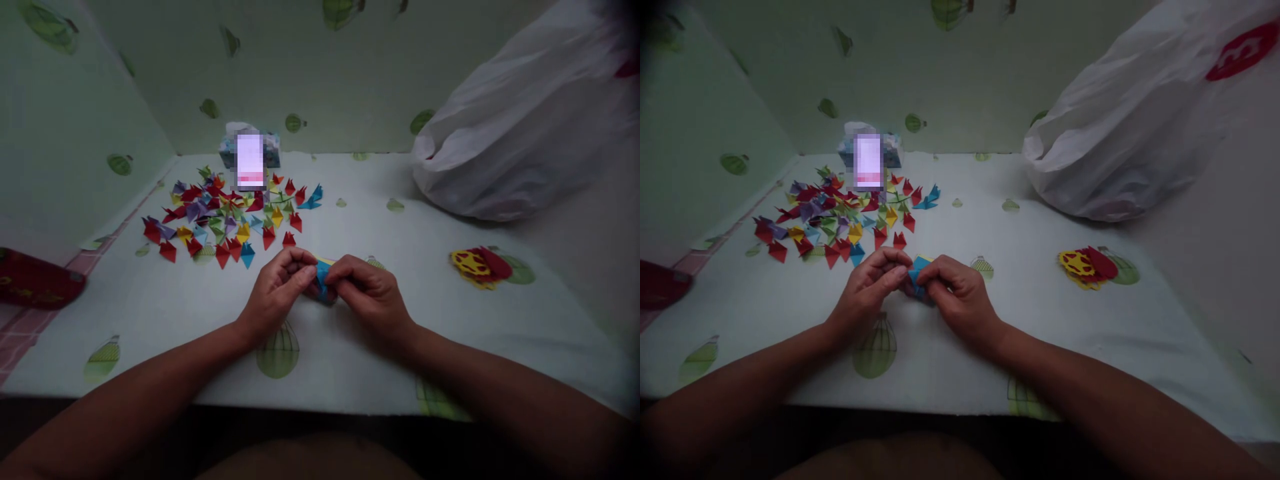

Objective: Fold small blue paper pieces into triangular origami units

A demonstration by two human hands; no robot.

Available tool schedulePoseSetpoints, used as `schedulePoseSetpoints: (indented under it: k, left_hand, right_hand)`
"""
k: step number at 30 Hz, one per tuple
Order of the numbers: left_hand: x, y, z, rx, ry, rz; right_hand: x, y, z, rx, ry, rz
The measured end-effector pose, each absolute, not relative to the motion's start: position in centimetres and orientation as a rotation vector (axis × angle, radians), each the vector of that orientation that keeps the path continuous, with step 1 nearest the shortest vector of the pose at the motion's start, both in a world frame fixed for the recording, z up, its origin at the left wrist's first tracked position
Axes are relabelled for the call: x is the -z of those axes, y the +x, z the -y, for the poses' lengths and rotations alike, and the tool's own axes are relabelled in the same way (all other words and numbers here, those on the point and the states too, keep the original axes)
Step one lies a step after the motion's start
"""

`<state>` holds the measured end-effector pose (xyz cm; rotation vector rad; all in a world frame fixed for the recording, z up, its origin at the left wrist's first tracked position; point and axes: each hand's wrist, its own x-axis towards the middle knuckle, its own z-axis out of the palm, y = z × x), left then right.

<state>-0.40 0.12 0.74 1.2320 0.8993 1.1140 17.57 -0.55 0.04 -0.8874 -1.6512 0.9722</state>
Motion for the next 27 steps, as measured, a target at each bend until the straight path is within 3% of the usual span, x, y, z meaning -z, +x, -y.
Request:
schedulePoseSetpoints:
  k: [5, 13, 27]
  left_hand:
    - [-0.51, -0.25, -0.32, -1.068, 1.262, -0.918]
    - [-0.80, -0.39, -0.17, -1.218, 1.743, -1.082]
    - [-0.55, -0.53, -0.06, -1.271, 2.015, -1.101]
  right_hand:
    - [-0.20, 17.43, 0.72, -0.880, -0.856, 1.737]
    - [-0.41, 17.39, 0.55, -1.204, -0.936, 1.514]
    - [-0.40, 17.38, 0.60, -1.188, -0.992, 1.588]
